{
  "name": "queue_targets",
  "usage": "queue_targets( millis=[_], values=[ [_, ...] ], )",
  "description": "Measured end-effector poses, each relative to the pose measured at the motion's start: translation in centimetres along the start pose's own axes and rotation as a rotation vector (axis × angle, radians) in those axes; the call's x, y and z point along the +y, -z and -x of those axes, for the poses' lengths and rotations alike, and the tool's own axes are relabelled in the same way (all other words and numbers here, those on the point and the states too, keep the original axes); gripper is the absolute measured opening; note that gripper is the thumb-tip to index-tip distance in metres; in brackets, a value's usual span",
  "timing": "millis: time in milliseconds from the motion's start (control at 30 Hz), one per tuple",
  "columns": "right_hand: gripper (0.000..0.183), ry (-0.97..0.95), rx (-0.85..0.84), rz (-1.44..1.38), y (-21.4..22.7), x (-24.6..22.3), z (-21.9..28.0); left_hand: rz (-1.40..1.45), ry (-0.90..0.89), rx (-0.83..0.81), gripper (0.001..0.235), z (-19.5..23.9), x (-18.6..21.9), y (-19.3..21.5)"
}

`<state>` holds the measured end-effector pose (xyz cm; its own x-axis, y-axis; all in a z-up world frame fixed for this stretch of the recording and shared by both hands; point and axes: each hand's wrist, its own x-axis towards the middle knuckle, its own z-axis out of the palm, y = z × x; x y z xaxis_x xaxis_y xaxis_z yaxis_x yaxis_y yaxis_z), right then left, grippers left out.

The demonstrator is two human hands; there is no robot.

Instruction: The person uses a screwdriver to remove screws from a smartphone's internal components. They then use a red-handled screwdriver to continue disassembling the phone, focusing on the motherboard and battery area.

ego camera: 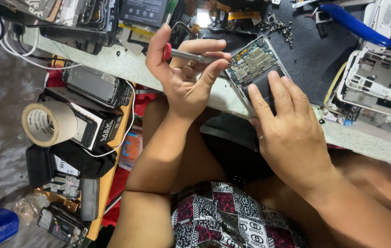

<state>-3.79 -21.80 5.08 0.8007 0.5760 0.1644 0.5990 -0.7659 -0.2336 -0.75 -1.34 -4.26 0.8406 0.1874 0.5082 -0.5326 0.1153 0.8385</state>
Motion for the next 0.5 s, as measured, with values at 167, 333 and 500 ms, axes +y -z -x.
queue_targets(
  millis=[167,333,500],
  values=[
    [0.056,-0.001,0.006,0.000,0.0,-0.1,-0.1,0.014,-0.057,0.001,0.063,-0.2,-0.2,-0.2],
    [0.056,0.002,0.002,0.010,0.0,-0.1,-0.1,-0.148,-0.198,-0.013,0.052,-0.9,0.2,-0.3],
    [0.056,-0.003,0.014,0.000,0.0,-0.1,0.0,-0.305,-0.320,-0.032,0.046,-1.4,0.6,-0.4]
  ],
)
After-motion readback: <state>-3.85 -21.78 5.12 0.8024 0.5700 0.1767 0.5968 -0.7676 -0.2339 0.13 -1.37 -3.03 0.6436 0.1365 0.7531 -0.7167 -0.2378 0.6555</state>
